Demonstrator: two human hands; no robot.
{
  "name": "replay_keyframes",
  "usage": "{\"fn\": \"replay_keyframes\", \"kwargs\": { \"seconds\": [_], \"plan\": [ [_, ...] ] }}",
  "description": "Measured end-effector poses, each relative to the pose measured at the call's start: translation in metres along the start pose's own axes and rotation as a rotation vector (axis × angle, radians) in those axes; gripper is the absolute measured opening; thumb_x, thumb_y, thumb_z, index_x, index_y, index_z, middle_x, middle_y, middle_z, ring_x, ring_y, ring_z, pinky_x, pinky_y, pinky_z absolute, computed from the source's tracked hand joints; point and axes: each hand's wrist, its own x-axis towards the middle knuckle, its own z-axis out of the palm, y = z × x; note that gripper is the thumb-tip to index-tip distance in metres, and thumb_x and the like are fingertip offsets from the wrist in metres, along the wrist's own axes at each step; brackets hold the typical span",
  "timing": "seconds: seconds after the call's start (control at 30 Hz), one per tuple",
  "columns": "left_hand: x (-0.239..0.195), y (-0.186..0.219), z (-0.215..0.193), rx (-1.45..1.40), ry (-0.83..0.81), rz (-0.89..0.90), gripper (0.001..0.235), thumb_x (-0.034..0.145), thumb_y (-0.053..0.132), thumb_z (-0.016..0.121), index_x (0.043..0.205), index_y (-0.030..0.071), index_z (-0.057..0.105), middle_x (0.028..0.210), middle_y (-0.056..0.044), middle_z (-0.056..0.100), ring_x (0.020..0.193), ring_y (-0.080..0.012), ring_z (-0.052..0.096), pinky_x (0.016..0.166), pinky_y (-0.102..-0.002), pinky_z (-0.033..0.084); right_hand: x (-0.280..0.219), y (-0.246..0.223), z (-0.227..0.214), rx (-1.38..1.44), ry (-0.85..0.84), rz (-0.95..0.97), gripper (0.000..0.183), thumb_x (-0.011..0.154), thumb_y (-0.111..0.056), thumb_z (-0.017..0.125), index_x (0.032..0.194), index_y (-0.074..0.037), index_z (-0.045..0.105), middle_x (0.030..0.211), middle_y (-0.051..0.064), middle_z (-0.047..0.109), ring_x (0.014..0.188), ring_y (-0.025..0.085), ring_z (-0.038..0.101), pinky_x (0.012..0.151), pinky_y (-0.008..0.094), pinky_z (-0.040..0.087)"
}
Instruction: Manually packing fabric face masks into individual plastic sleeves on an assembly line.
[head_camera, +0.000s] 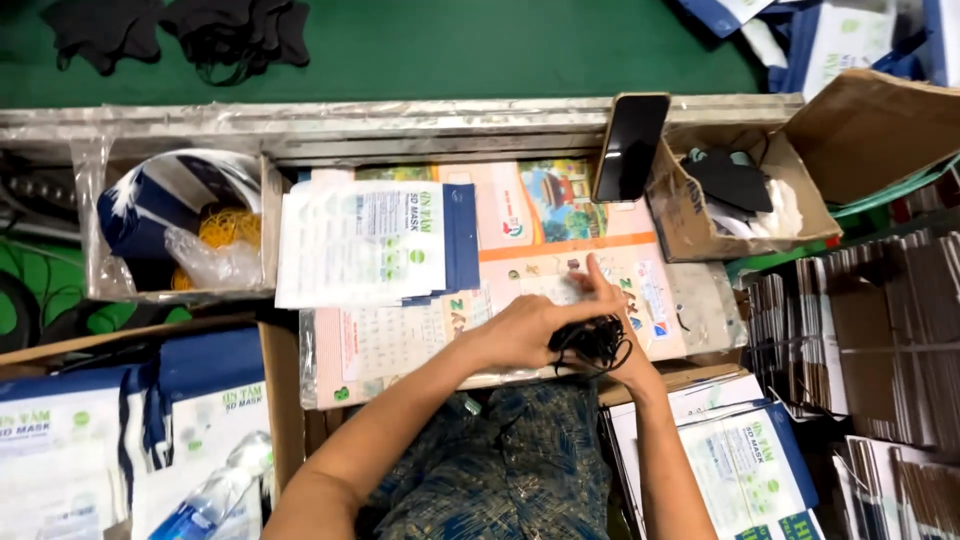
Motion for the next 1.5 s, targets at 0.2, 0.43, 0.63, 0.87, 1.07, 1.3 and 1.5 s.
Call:
{"fn": "replay_keyframes", "kwargs": {
  "seconds": [0.2,0.43,0.63,0.87,1.07,1.3,1.5],
  "plan": [
    [0.021,-0.083,-0.010,0.294,1.036,-0.034,0.040,0.078,0.031,0.084,0.107,0.008,0.070,0.102,-0.013,0.072,0.099,-0.0341,0.066,0.088,-0.045,0.053,-0.014,0.050,0.021,0.000,0.241,0.364,0.043,0.087,-0.013,0.086,0.126,-0.002,0.073,0.116,0.010,0.081,0.104,0.019,0.072,0.096,0.034,0.057],
    [0.014,-0.123,-0.014,0.753,0.976,-0.383,0.044,0.082,0.028,0.075,0.110,-0.004,0.067,0.093,-0.018,0.059,0.091,-0.0396,0.055,0.077,-0.051,0.045,0.005,0.018,0.007,0.315,0.509,0.236,0.056,0.076,-0.006,0.085,0.126,0.005,0.064,0.120,0.009,0.072,0.108,0.018,0.067,0.097,0.033,0.053],
    [0.012,-0.094,0.007,0.478,0.790,-0.181,0.038,0.083,0.014,0.074,0.119,0.001,0.068,0.089,-0.014,0.056,0.087,-0.0339,0.056,0.075,-0.045,0.047,0.006,0.018,0.034,0.487,0.444,0.361,0.056,0.075,-0.008,0.086,0.125,0.006,0.065,0.118,0.013,0.074,0.103,0.020,0.070,0.094,0.034,0.055],
    [0.017,-0.104,0.001,0.457,0.770,-0.242,0.028,0.085,0.015,0.072,0.108,-0.001,0.069,0.088,-0.017,0.057,0.087,-0.0361,0.057,0.073,-0.047,0.050,-0.002,0.015,0.035,0.752,0.498,0.613,0.064,0.072,-0.005,0.084,0.131,0.004,0.059,0.119,0.012,0.072,0.102,0.022,0.069,0.090,0.037,0.056],
    [0.032,-0.128,0.007,0.590,0.671,-0.334,0.015,0.089,0.014,0.064,0.092,0.000,0.069,0.088,-0.021,0.063,0.086,-0.0401,0.064,0.073,-0.051,0.053,-0.002,0.009,0.045,0.858,0.478,0.538,0.066,0.074,-0.007,0.085,0.134,0.001,0.059,0.124,0.010,0.071,0.108,0.020,0.069,0.095,0.034,0.056],
    [0.023,-0.085,-0.008,0.379,0.705,0.072,0.013,0.075,0.009,0.068,0.087,0.005,0.074,0.084,-0.021,0.068,0.073,-0.0444,0.067,0.062,-0.051,0.054,0.037,-0.009,0.072,1.280,0.672,0.732,0.066,0.072,-0.009,0.083,0.133,-0.012,0.060,0.122,0.003,0.071,0.106,0.019,0.069,0.094,0.038,0.055],
    [0.006,-0.030,-0.052,0.253,1.018,-0.069,0.031,0.081,0.000,0.075,0.110,0.010,0.076,0.075,-0.011,0.070,0.058,-0.0205,0.066,0.057,-0.034,0.053,0.037,0.013,0.060,-0.108,0.686,0.108,0.038,0.081,-0.017,0.085,0.115,-0.008,0.070,0.105,0.006,0.077,0.093,0.023,0.077,0.085,0.032,0.061]
  ]
}}
